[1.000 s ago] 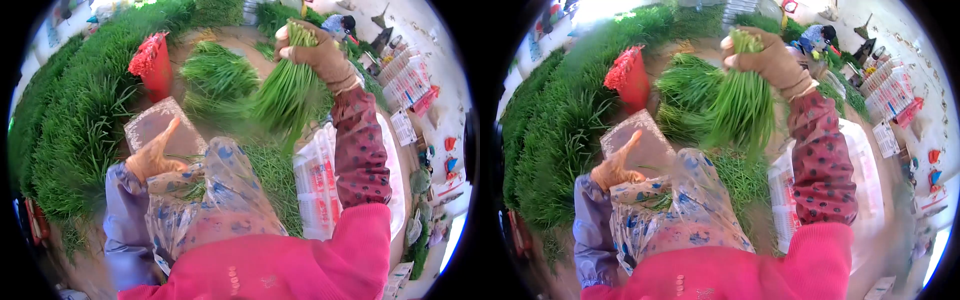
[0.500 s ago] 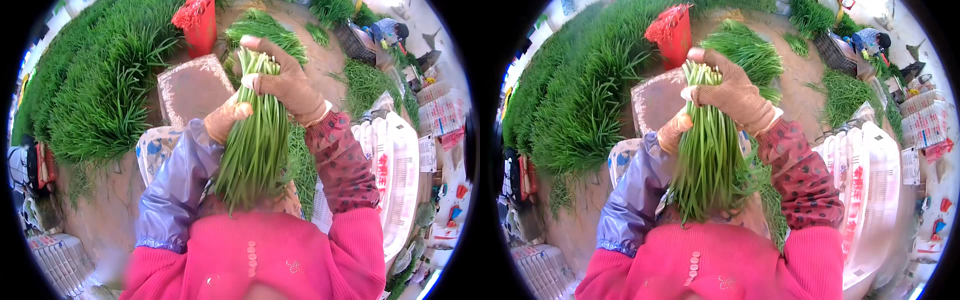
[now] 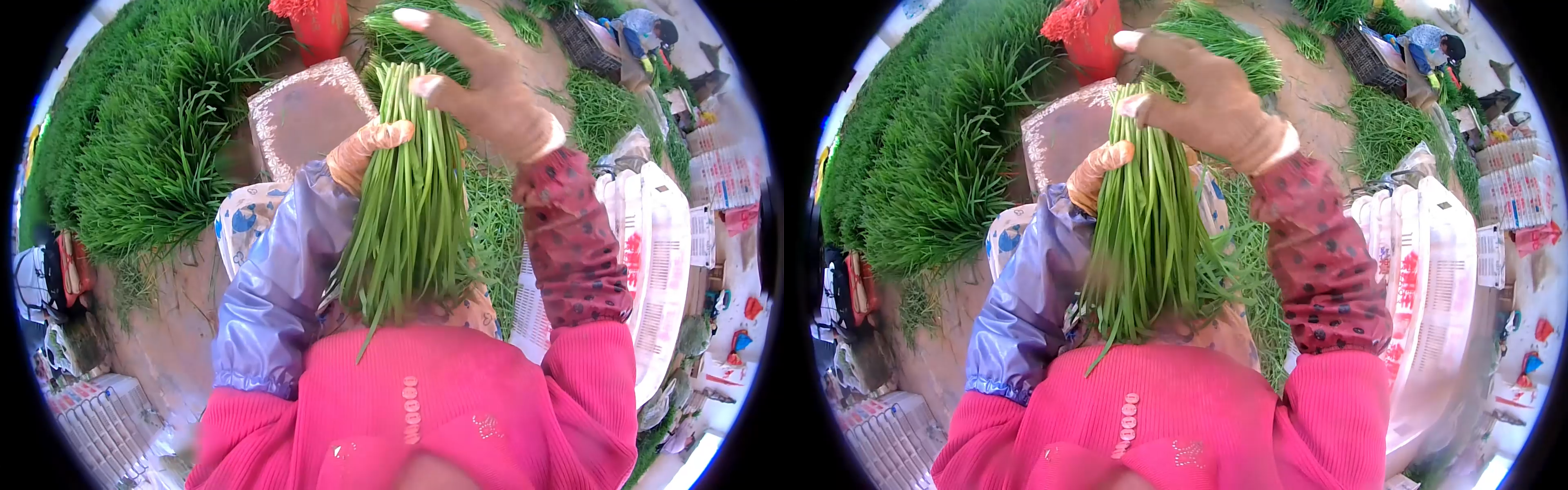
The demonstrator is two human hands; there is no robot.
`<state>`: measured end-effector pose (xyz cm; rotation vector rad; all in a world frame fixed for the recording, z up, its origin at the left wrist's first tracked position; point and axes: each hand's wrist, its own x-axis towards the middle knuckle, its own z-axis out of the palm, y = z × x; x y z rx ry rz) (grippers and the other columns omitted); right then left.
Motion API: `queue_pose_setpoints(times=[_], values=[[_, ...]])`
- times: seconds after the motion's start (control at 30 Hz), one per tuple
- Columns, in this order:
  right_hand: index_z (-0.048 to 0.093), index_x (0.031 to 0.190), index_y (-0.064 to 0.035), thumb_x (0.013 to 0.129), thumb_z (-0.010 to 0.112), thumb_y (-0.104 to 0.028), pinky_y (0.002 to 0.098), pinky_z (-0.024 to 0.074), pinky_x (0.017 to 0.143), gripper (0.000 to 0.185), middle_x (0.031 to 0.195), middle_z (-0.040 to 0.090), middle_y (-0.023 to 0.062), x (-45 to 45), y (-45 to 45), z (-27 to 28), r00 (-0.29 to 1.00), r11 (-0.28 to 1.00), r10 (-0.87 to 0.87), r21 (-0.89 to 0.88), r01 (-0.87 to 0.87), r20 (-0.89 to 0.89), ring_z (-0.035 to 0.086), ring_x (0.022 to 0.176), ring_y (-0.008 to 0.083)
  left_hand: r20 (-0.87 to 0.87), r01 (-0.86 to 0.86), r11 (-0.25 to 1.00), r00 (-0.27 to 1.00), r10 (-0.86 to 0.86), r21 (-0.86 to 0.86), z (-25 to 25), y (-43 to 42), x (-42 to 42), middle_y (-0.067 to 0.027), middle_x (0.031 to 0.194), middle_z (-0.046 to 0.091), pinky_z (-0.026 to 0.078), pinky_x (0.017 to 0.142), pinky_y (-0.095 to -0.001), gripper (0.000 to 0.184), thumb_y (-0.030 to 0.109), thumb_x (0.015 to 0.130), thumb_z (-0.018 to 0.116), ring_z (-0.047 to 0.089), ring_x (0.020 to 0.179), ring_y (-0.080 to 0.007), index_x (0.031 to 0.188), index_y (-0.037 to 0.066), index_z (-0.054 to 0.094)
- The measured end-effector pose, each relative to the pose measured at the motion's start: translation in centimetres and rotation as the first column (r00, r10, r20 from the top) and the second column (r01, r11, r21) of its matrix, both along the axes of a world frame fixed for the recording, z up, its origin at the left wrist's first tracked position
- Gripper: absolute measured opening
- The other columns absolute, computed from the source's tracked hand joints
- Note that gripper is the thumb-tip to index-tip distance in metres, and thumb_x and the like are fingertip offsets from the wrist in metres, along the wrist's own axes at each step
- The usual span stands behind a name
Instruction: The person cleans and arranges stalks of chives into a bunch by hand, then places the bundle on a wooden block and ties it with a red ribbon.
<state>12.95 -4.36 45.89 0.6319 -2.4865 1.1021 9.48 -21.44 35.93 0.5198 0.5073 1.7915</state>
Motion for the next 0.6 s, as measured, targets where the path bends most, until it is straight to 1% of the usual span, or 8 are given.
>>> queue_pose_setpoints(times=[0.07,0.13,0.23,0.37,0.43,0.53,0.57,0.6], values=[[0.060,0.125,-0.0056,0.080,0.069,-0.019,0.0353,0.0382,0.104,0.047,0.130,0.057,0.0134,1.0,0.6,1.0,0.978,0.988,0.106,0.128,-0.084,-0.180,0.052,0.122,0.0245,0.052,-0.146,0.989,0.988,0.144,0.031,0.1,0.1,0.2,-0.0150,0.107,0.064,0.056,0.081,-0.0456,0.065,0.037,0.075,0.078,0.066,0.090,-0.0297,0.125,0.001,0.055],[0.062,0.122,-0.0074,0.079,0.074,-0.031,0.0392,0.0381,0.104,0.050,0.130,0.057,0.0134,2.5,0.0,1.2,0.983,0.982,0.167,0.097,-0.160,-0.071,0.051,0.124,0.0294,0.076,-0.182,0.981,0.981,0.178,0.060,-0.3,-0.3,0.1,-0.0128,0.100,0.066,0.057,0.079,-0.0419,0.060,0.034,0.077,0.077,0.067,0.089,-0.0283,0.123,0.003,0.056],[0.062,0.120,-0.0096,0.071,0.068,-0.058,0.0436,0.0390,0.102,0.069,0.128,0.056,0.0145,3.4,-0.9,0.2,0.955,0.856,0.243,0.501,-0.129,-0.170,0.050,0.123,0.0364,0.105,-0.153,0.987,0.982,0.158,-0.053,-1.7,-0.9,-0.5,-0.0148,0.123,0.059,0.054,0.089,-0.0394,0.063,0.032,0.081,0.070,0.061,0.110,-0.0271,0.134,0.005,0.049],[0.062,0.118,-0.0092,0.077,0.068,-0.051,0.0437,0.0392,0.101,0.059,0.127,0.057,0.0138,2.8,-0.8,-2.7,0.957,0.904,0.160,0.424,-0.045,-0.241,0.051,0.121,0.0361,0.126,-0.114,0.993,0.985,0.115,-0.021,-2.7,-0.9,-0.5,-0.0155,0.124,0.059,0.055,0.089,-0.0361,0.064,0.039,0.084,0.069,0.061,0.109,-0.0265,0.133,0.005,0.048],[0.064,0.110,-0.0078,0.083,0.067,-0.039,0.0443,0.0389,0.101,0.041,0.126,0.058,0.0128,2.2,-0.8,-3.1,0.922,0.895,0.288,0.416,-0.163,-0.258,0.052,0.120,0.0350,0.215,-0.223,0.972,0.955,0.204,0.070,-3.2,-0.6,-0.3,-0.0129,0.100,0.066,0.056,0.066,-0.0342,0.062,0.042,0.086,0.068,0.066,0.076,-0.0234,0.131,0.005,0.048],[0.066,0.102,-0.0062,0.085,0.065,-0.024,0.0455,0.0413,0.098,0.024,0.114,0.064,0.0119,2.5,-1.6,-3.0,0.918,0.890,0.258,0.444,-0.104,-0.302,0.057,0.110,0.0357,0.170,-0.162,0.964,0.977,0.127,0.210,-3.5,-0.5,-0.7,-0.0120,0.105,0.064,0.056,0.075,-0.0350,0.068,0.046,0.086,0.066,0.065,0.083,-0.0230,0.136,0.006,0.043],[0.066,0.102,-0.0062,0.085,0.065,-0.024,0.0455,0.0413,0.098,0.024,0.114,0.064,0.0119,2.0,-1.7,-3.4,0.917,0.890,0.260,0.444,-0.106,-0.302,0.057,0.110,0.0357,0.213,-0.223,0.968,0.957,0.196,0.115,-3.6,-0.9,-0.4,-0.0112,0.109,0.063,0.055,0.083,-0.0363,0.067,0.044,0.086,0.067,0.064,0.091,-0.0224,0.136,0.006,0.043],[0.067,0.097,-0.0062,0.084,0.067,-0.022,0.0416,0.0452,0.090,0.020,0.102,0.066,0.0092,1.2,-1.7,-3.9,0.913,0.943,0.270,0.278,-0.186,-0.306,0.061,0.099,0.0309,0.212,-0.224,0.967,0.957,0.197,0.117,-3.8,-1.0,-0.1,-0.0112,0.109,0.063,0.055,0.083,-0.0363,0.067,0.044,0.086,0.067,0.064,0.091,-0.0224,0.136,0.006,0.043]])
